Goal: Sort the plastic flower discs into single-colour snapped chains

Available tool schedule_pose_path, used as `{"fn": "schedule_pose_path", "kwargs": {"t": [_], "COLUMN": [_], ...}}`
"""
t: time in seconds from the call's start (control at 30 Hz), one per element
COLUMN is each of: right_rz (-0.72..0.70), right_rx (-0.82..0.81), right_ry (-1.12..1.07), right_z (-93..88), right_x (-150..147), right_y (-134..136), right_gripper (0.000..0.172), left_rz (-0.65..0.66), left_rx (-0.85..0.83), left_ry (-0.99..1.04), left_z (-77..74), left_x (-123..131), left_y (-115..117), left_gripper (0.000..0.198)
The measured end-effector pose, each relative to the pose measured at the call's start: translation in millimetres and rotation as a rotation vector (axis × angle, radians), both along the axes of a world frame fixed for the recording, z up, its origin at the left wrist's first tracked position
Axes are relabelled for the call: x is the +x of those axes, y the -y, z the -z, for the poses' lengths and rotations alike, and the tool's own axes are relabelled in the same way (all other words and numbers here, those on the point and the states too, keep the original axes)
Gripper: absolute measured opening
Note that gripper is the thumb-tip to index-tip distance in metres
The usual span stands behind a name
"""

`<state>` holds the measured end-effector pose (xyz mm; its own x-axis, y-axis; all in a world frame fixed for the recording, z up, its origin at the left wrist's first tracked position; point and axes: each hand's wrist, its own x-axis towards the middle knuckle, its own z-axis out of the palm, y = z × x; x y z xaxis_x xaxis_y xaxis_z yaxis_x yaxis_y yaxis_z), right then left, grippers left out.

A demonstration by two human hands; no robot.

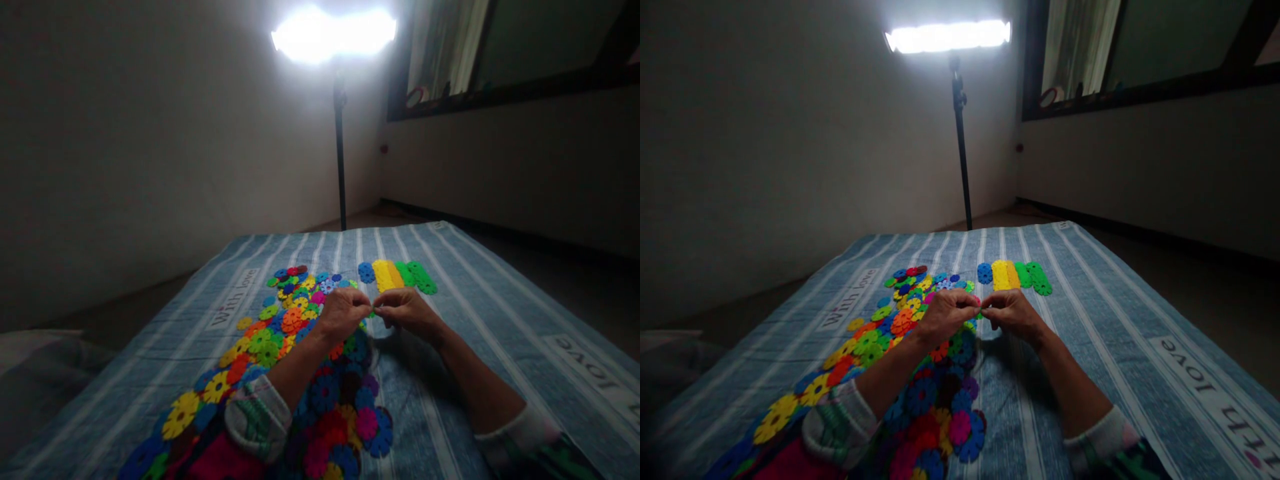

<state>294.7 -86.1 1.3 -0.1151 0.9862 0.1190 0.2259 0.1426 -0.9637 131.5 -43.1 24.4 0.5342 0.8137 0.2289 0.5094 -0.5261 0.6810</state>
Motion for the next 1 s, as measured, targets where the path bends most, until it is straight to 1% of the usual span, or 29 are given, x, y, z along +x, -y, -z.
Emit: {"fn": "schedule_pose_path", "kwargs": {"t": [0.07, 0.1, 0.13, 0.2, 0.27, 0.3, 0.37, 0.47, 0.63, 0.73, 1.0], "right_rz": [0.007, 0.035, 0.086, 0.248, 0.421, 0.479, 0.543, 0.554, 0.494, 0.475, 0.550], "right_rx": [-0.010, -0.011, -0.002, 0.051, 0.126, 0.137, 0.132, 0.104, 0.045, 0.045, 0.031], "right_ry": [0.052, 0.086, 0.130, 0.263, 0.475, 0.586, 0.781, 0.966, 1.146, 1.173, 1.167], "right_z": [0.3, 0.6, 1.0, 2.2, 4.4, 5.7, 8.6, 11.6, 12.1, 13.9, 23.9], "right_x": [5, 11, 19, 40, 63, 72, 85, 89, 86, 89, 88], "right_y": [-2, -4, -5, -9, -13, -15, -21, -29, -38, -40, -41], "right_gripper": [0.024, 0.023, 0.023, 0.022, 0.020, 0.020, 0.021, 0.024, 0.027, 0.027, 0.029], "left_rz": [-0.005, -0.015, -0.030, -0.076, -0.127, -0.150, -0.177, -0.173, -0.182, -0.210, -0.240], "left_rx": [0.028, 0.050, 0.077, 0.136, 0.185, 0.202, 0.225, 0.258, 0.278, 0.271, 0.259], "left_ry": [-0.024, -0.040, -0.060, -0.114, -0.186, -0.223, -0.292, -0.363, -0.436, -0.428, -0.350], "left_z": [1.0, 1.2, 1.2, 1.3, 2.4, 3.3, 5.2, 7.1, 7.1, 7.3, 5.6], "left_x": [1, 1, 1, -1, -4, -5, -8, -11, -13, -14, -19], "left_y": [1, 1, 1, 0, -2, -3, -5, -6, -5, -6, -7], "left_gripper": [0.016, 0.017, 0.017, 0.018, 0.018, 0.018, 0.019, 0.021, 0.025, 0.024, 0.022]}}
